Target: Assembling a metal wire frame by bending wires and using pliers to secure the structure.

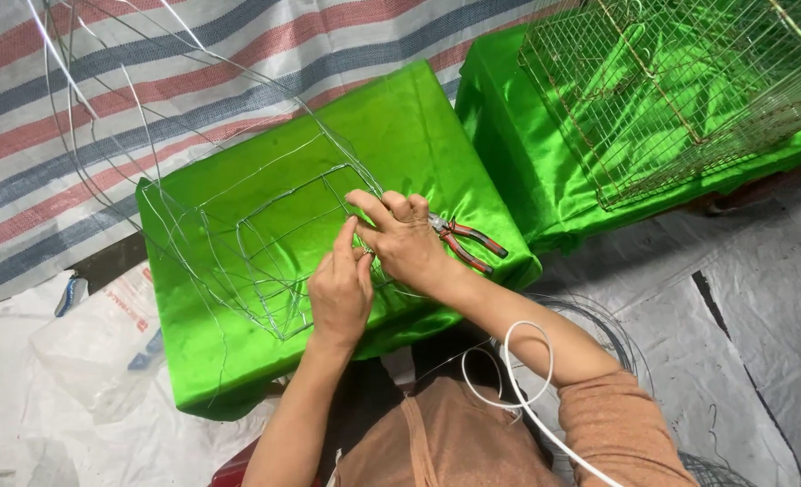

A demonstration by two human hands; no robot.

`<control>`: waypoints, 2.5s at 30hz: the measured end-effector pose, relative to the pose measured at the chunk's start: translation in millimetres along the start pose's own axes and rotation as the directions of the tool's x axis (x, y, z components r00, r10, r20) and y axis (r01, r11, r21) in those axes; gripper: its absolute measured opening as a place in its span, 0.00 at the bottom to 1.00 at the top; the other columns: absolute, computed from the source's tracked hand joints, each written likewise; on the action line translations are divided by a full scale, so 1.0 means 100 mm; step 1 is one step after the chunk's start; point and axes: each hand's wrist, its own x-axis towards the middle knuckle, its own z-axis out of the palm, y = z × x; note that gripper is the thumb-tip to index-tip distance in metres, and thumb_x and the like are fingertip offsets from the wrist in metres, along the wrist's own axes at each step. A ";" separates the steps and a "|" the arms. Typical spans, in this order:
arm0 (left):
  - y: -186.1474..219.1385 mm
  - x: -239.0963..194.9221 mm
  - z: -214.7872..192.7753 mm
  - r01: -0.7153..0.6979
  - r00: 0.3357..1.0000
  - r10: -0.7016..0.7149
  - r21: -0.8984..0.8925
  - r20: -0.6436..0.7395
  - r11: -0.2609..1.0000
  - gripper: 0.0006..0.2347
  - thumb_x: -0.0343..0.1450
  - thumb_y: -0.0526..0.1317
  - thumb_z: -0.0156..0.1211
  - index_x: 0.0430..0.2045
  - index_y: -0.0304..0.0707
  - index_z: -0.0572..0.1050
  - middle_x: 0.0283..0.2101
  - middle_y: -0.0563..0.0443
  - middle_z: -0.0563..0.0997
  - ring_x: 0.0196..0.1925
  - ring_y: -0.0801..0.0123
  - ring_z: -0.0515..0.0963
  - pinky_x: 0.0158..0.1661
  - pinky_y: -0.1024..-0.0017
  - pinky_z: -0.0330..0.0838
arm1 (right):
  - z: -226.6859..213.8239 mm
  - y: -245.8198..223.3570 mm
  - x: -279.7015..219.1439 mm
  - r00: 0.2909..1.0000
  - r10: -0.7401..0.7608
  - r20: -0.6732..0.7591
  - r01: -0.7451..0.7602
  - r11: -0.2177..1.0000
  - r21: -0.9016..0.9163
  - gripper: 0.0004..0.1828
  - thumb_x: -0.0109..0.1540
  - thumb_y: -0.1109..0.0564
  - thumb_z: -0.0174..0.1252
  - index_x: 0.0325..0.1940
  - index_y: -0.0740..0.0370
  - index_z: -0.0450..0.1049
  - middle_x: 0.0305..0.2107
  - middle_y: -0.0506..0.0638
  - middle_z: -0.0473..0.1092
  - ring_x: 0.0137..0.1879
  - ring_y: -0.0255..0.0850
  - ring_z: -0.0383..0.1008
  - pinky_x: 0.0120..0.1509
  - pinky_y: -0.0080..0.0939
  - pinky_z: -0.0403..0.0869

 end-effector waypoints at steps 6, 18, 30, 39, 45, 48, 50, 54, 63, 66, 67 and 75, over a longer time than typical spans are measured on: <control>-0.20 -0.05 0.04 0.066 0.991 -0.073 0.065 0.109 0.996 0.08 0.75 0.41 0.58 0.45 0.41 0.80 0.24 0.50 0.84 0.26 0.65 0.84 0.29 0.72 0.79 | -0.33 0.42 -0.29 0.993 0.007 -0.120 0.059 0.840 0.540 0.14 0.70 0.62 0.48 0.49 0.53 0.80 0.59 0.53 0.70 0.58 0.49 0.68 0.61 0.43 0.67; -0.23 -0.03 -0.01 0.032 0.983 -0.052 0.118 0.174 0.993 0.07 0.73 0.39 0.64 0.41 0.38 0.80 0.32 0.49 0.84 0.35 0.65 0.85 0.39 0.72 0.82 | 0.50 -0.33 -1.30 0.983 0.183 -0.017 -0.110 0.659 0.744 0.21 0.66 0.40 0.54 0.54 0.52 0.80 0.57 0.58 0.69 0.60 0.56 0.72 0.65 0.54 0.71; -0.17 0.18 -0.16 0.142 0.945 -0.184 0.164 0.272 0.976 0.05 0.73 0.38 0.63 0.36 0.35 0.82 0.36 0.44 0.80 0.37 0.58 0.83 0.40 0.66 0.81 | -0.27 -0.49 -1.23 0.878 0.447 0.171 -0.063 -0.247 0.967 0.30 0.73 0.42 0.44 0.21 0.61 0.66 0.23 0.60 0.77 0.35 0.55 0.80 0.62 0.68 0.70; -0.16 0.27 -0.13 0.081 0.928 -0.102 0.073 0.359 0.994 0.15 0.77 0.38 0.60 0.18 0.35 0.79 0.21 0.50 0.81 0.20 0.65 0.81 0.24 0.71 0.84 | -1.18 -0.37 -1.08 0.803 0.519 0.293 -0.015 -0.473 0.881 0.26 0.72 0.43 0.45 0.21 0.55 0.62 0.16 0.51 0.67 0.24 0.44 0.59 0.44 0.49 0.67; -0.23 0.23 -0.10 0.073 0.905 -0.166 0.242 0.391 0.968 0.07 0.75 0.38 0.58 0.32 0.38 0.83 0.31 0.44 0.85 0.35 0.58 0.86 0.42 0.63 0.82 | -0.56 -0.32 -1.18 0.972 0.196 0.127 -0.181 0.291 0.939 0.40 0.53 0.29 0.65 0.61 0.49 0.65 0.67 0.65 0.58 0.68 0.62 0.59 0.68 0.63 0.61; -0.20 0.27 -0.16 0.075 0.895 -0.176 0.252 0.409 0.965 0.07 0.74 0.38 0.58 0.32 0.37 0.83 0.31 0.45 0.85 0.35 0.60 0.86 0.41 0.64 0.82 | -0.22 -0.32 -1.23 0.996 -0.013 0.089 -0.066 0.565 0.822 0.41 0.55 0.31 0.59 0.69 0.45 0.64 0.69 0.63 0.53 0.72 0.66 0.54 0.72 0.65 0.60; -0.13 0.30 -0.20 0.057 0.900 -0.162 0.260 0.405 0.964 0.08 0.76 0.37 0.56 0.33 0.35 0.83 0.31 0.42 0.85 0.34 0.58 0.85 0.41 0.63 0.82 | 0.09 -0.34 -1.28 0.993 0.011 -0.118 0.072 0.735 0.675 0.25 0.61 0.49 0.64 0.63 0.45 0.74 0.65 0.57 0.62 0.67 0.61 0.65 0.67 0.57 0.70; -0.06 0.32 -0.22 0.025 0.896 -0.156 0.306 0.415 0.952 0.09 0.77 0.37 0.55 0.33 0.35 0.83 0.31 0.42 0.85 0.35 0.59 0.85 0.41 0.64 0.82 | -0.02 -0.32 -0.80 0.973 -0.002 -0.231 0.162 0.720 0.675 0.17 0.65 0.44 0.59 0.53 0.52 0.80 0.59 0.55 0.71 0.63 0.56 0.73 0.66 0.52 0.74; -0.15 0.27 -0.17 -0.091 0.894 -0.042 0.274 0.445 0.958 0.08 0.76 0.39 0.54 0.37 0.40 0.82 0.37 0.46 0.85 0.42 0.63 0.84 0.43 0.68 0.80 | -0.05 -0.29 -0.56 0.934 0.356 0.012 0.071 -0.220 0.973 0.32 0.71 0.37 0.44 0.17 0.54 0.64 0.12 0.45 0.66 0.20 0.42 0.65 0.52 0.59 0.74; 0.04 0.26 -0.29 -0.242 0.920 0.056 0.451 0.388 0.859 0.06 0.76 0.39 0.57 0.39 0.42 0.81 0.43 0.49 0.82 0.51 0.63 0.77 0.50 0.64 0.73 | 0.01 -0.32 -0.58 0.916 0.401 -0.001 0.107 -0.240 0.965 0.31 0.71 0.38 0.44 0.17 0.53 0.62 0.10 0.44 0.64 0.18 0.40 0.61 0.48 0.56 0.74; 0.15 0.27 -0.35 -0.221 0.941 0.024 0.562 0.336 0.797 0.09 0.73 0.45 0.61 0.41 0.45 0.80 0.50 0.52 0.80 0.57 0.63 0.71 0.55 0.57 0.60 | 0.00 -0.34 -0.57 0.913 0.407 -0.016 0.123 -0.238 0.964 0.31 0.71 0.37 0.44 0.17 0.53 0.63 0.10 0.44 0.64 0.18 0.40 0.61 0.46 0.55 0.74; 0.12 -0.31 -0.32 -0.062 0.990 0.116 0.485 -0.083 0.872 0.16 0.75 0.47 0.56 0.55 0.44 0.75 0.59 0.42 0.74 0.66 0.53 0.65 0.61 0.58 0.51 | -0.18 -0.49 -0.44 0.924 0.381 -0.040 0.127 -0.205 0.971 0.30 0.72 0.38 0.45 0.19 0.54 0.63 0.11 0.44 0.63 0.20 0.40 0.59 0.47 0.53 0.73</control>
